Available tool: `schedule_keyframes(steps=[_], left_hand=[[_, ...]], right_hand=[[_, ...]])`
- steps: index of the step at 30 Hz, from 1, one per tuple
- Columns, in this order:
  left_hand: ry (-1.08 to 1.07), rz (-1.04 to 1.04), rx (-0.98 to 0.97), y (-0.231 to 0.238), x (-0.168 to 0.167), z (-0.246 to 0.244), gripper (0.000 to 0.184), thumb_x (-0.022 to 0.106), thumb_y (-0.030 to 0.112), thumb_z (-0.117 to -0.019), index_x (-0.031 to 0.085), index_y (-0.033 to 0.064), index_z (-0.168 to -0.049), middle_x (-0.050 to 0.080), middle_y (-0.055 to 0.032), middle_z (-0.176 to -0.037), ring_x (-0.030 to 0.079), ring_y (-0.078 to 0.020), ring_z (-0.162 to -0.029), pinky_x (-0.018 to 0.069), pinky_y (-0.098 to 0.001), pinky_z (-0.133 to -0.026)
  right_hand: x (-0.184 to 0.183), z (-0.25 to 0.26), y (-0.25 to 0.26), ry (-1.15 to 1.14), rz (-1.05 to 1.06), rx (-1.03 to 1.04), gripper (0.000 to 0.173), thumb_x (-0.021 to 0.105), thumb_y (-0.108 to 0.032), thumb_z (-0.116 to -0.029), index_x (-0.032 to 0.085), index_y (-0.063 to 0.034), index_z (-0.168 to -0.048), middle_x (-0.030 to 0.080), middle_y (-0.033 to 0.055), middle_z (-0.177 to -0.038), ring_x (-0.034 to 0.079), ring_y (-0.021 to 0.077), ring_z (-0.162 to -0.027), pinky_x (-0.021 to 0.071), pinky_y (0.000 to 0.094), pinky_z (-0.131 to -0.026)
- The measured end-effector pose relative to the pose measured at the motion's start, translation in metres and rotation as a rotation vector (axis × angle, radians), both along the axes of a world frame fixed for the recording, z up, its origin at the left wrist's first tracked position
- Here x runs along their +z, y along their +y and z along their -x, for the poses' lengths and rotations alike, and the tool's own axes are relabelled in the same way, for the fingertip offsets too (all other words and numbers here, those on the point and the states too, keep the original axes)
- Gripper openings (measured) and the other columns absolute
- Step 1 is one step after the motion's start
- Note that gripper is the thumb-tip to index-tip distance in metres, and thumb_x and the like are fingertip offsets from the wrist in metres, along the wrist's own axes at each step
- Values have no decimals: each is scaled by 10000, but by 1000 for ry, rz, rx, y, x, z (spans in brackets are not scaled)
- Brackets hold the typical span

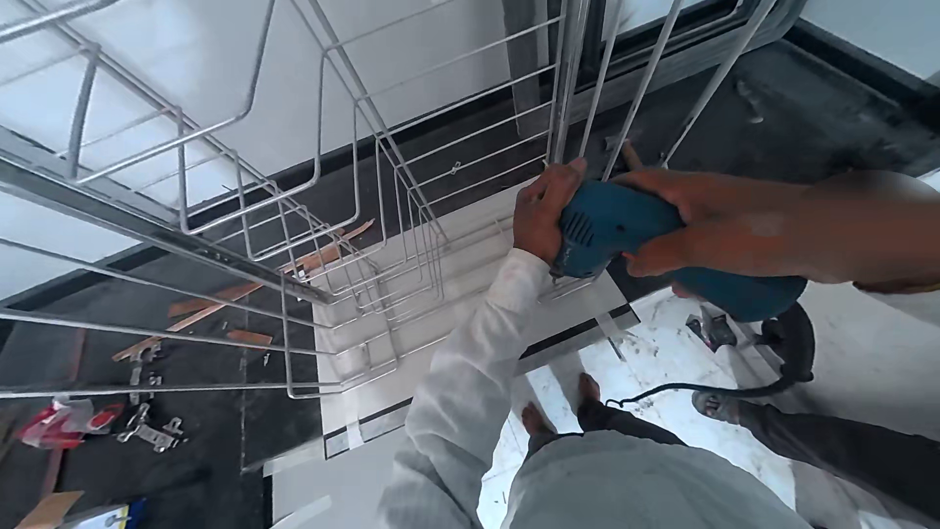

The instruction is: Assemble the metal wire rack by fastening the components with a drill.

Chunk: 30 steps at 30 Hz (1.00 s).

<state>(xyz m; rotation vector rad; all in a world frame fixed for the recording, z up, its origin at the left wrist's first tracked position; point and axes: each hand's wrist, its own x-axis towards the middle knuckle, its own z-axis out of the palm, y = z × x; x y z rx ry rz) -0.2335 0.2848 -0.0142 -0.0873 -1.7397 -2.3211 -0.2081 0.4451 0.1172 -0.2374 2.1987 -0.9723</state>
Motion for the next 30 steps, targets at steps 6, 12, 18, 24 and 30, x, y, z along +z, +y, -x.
schedule_keyframes(steps=[6,12,18,24,30], left_hand=[[5,35,-17,0,0,0,266,453,188,-1002,661,80,-877,630,54,-762,618,-15,-729,550,-251,-731],[14,109,-39,3,1,4,272,454,209,-992,654,87,-854,617,54,-754,610,-17,-736,538,-263,-737],[11,88,-37,4,3,1,273,437,183,-1004,652,84,-867,625,64,-764,616,-5,-741,544,-243,-744],[9,79,-48,3,2,3,276,434,207,-993,652,112,-852,630,66,-752,623,-16,-725,549,-249,-721],[26,54,-29,0,10,5,276,439,191,-994,659,110,-848,643,70,-736,630,-10,-708,558,-241,-708]], right_hand=[[-3,-1,3,37,-3,15,602,679,-82,-923,433,-185,-1463,657,89,-1016,672,165,-666,581,304,-528],[-7,-2,9,33,24,-14,585,687,-90,-936,433,-186,-1454,652,94,-969,657,179,-614,582,319,-507],[-8,-4,9,71,13,-1,579,703,-114,-924,452,-178,-1443,653,96,-1032,675,183,-674,594,343,-549],[-7,-5,7,53,22,-18,620,685,-110,-934,411,-187,-1485,654,94,-978,653,170,-607,579,316,-508],[-1,-5,6,161,-13,46,569,703,-157,-946,450,-180,-1454,662,85,-976,665,177,-658,587,354,-559]])
